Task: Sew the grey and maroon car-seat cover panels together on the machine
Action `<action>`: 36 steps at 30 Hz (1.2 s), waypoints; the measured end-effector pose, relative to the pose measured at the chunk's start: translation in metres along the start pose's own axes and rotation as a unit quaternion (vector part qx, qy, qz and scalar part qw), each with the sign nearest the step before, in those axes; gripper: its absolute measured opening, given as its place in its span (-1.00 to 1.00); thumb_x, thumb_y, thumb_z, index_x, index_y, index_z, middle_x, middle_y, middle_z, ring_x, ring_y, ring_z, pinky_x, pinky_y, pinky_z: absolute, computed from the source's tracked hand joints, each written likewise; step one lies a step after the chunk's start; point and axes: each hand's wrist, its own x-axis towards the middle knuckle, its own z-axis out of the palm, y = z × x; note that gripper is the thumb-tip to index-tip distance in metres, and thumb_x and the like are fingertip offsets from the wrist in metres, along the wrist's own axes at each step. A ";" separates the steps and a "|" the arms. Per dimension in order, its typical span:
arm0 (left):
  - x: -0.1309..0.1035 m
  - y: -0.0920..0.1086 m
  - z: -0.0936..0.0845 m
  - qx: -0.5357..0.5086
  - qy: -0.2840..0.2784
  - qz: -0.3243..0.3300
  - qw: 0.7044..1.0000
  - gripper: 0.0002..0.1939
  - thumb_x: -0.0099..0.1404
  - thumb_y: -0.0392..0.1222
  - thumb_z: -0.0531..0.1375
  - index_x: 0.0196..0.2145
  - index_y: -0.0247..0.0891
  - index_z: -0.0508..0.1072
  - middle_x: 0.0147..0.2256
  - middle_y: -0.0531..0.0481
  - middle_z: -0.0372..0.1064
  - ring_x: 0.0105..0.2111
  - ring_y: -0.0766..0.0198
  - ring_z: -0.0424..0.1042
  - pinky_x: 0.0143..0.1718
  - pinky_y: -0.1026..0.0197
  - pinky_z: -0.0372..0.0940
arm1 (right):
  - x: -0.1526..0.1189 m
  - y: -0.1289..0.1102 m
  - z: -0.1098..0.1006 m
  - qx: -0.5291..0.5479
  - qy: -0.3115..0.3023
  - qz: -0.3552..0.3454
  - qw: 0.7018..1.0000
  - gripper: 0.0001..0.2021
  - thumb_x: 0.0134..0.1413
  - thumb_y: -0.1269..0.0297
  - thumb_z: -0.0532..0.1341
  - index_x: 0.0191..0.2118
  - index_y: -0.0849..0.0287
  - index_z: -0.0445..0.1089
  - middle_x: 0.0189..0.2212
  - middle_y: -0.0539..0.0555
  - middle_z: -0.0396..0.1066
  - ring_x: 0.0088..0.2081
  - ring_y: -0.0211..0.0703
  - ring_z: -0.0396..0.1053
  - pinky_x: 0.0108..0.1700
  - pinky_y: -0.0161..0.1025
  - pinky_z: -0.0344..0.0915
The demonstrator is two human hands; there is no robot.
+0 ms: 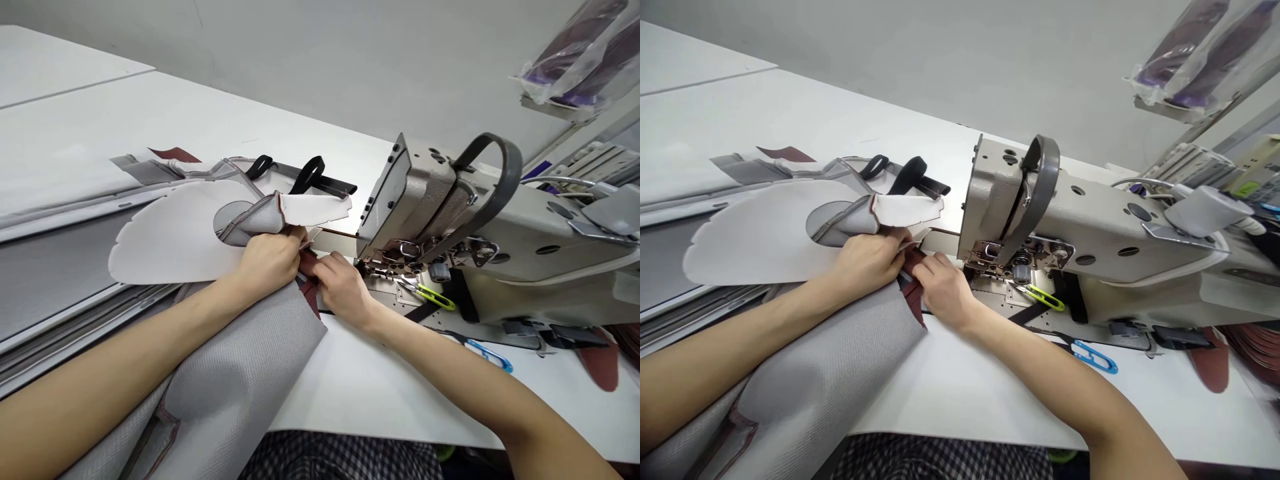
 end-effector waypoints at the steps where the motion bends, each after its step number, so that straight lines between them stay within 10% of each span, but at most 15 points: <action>1: -0.001 0.001 0.002 0.007 0.010 0.015 1.000 -0.65 0.32 -0.27 -0.03 0.00 -0.33 0.38 -0.37 -0.16 0.52 -0.38 -0.08 0.53 -0.49 0.13 0.15 | -0.006 0.000 -0.003 -0.013 -0.011 -0.016 1.000 -0.70 0.06 0.66 0.07 -0.25 0.24 0.49 -0.20 0.19 0.51 -0.02 0.01 0.38 0.08 -0.02 0.37; 9: -0.010 0.005 0.006 0.040 0.117 0.145 0.982 -0.80 0.41 -0.17 0.08 -0.31 -0.25 0.46 -0.35 -0.08 0.49 -0.36 0.07 0.50 -0.51 0.15 0.14 | -0.051 -0.020 -0.025 -0.067 -0.216 -0.103 0.969 -0.38 0.12 0.33 0.19 0.32 0.24 0.17 0.37 0.11 0.04 0.42 0.10 -0.16 0.40 0.27 -0.18; 17: -0.014 0.001 -0.002 0.059 -0.026 0.248 0.967 -0.78 0.29 -0.38 0.12 -0.15 -0.33 0.52 -0.15 -0.16 0.50 -0.20 0.06 0.48 -0.15 0.06 0.33 | -0.059 -0.015 0.006 -0.173 -0.128 -0.212 0.953 -0.67 0.30 0.35 0.09 0.08 0.37 0.43 0.21 0.22 0.32 0.29 0.05 0.18 0.38 0.03 0.02; 24: -0.013 -0.017 0.003 -0.013 0.051 0.285 0.957 -0.60 0.29 -0.45 -0.02 -0.09 -0.25 0.55 -0.16 -0.11 0.51 -0.17 0.10 0.43 -0.14 0.07 0.35 | -0.056 -0.018 -0.009 -0.161 -0.165 -0.194 0.954 -0.74 0.31 0.34 0.12 0.01 0.30 0.43 0.20 0.21 0.33 0.30 0.09 0.16 0.34 0.28 0.01; 36: 0.004 0.009 0.010 -0.065 0.097 0.302 0.946 -0.57 0.31 -0.49 -0.05 -0.09 -0.25 0.54 -0.06 -0.01 0.53 -0.21 0.12 0.35 -0.15 0.07 0.30 | -0.065 0.015 -0.023 -0.146 -0.122 -0.172 0.967 -0.72 0.26 0.40 0.10 0.01 0.24 0.44 0.19 0.11 0.36 0.34 -0.01 0.08 0.40 0.11 -0.08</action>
